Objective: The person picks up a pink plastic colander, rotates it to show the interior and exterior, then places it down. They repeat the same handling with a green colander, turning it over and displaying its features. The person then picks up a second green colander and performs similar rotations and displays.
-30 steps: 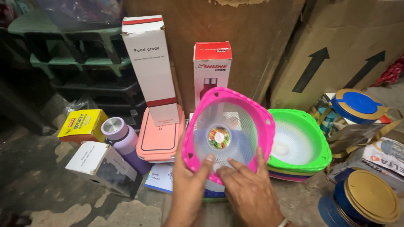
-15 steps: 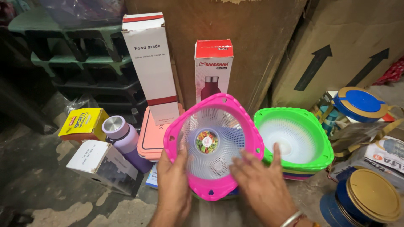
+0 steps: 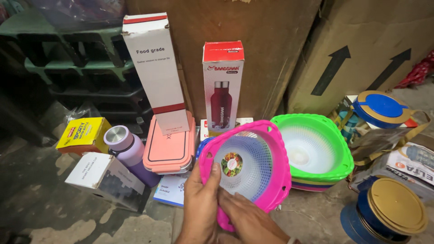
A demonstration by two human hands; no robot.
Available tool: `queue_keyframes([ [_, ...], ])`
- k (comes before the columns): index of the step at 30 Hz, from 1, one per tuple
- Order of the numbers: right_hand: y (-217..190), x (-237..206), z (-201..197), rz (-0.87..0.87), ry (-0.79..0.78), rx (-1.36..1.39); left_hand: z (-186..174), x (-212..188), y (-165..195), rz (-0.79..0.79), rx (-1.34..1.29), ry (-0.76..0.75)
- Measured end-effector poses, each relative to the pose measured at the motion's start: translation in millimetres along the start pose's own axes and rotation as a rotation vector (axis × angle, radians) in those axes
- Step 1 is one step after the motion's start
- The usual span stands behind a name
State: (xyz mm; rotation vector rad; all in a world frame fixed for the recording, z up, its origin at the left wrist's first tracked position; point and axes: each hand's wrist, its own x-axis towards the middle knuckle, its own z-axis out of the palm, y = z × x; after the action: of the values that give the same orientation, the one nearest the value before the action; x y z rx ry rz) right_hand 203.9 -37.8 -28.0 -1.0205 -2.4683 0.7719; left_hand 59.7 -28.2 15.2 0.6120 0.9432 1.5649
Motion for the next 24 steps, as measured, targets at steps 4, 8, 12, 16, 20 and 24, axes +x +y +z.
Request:
queue_keyframes([
  [4,-2,-4,-25,-0.078,-0.002,0.124,-2,1,-1,-0.11,-0.085,0.039],
  [8,-10,-1,-42,0.067,0.087,-0.183,-4,1,-1,-0.109,-0.094,0.031],
  [12,-14,4,-51,-0.069,0.173,-0.419,-2,1,-4,-0.104,0.04,-0.021],
  [16,-14,8,-54,-0.047,0.211,-0.524,0,-1,-6,-0.122,-0.01,-0.048],
  [20,-12,8,-54,0.083,0.249,-0.615,-1,1,-1,-0.083,-0.019,-0.021],
  [24,-20,3,-39,0.342,-0.108,-0.641,-2,4,6,-0.065,-0.016,0.025],
])
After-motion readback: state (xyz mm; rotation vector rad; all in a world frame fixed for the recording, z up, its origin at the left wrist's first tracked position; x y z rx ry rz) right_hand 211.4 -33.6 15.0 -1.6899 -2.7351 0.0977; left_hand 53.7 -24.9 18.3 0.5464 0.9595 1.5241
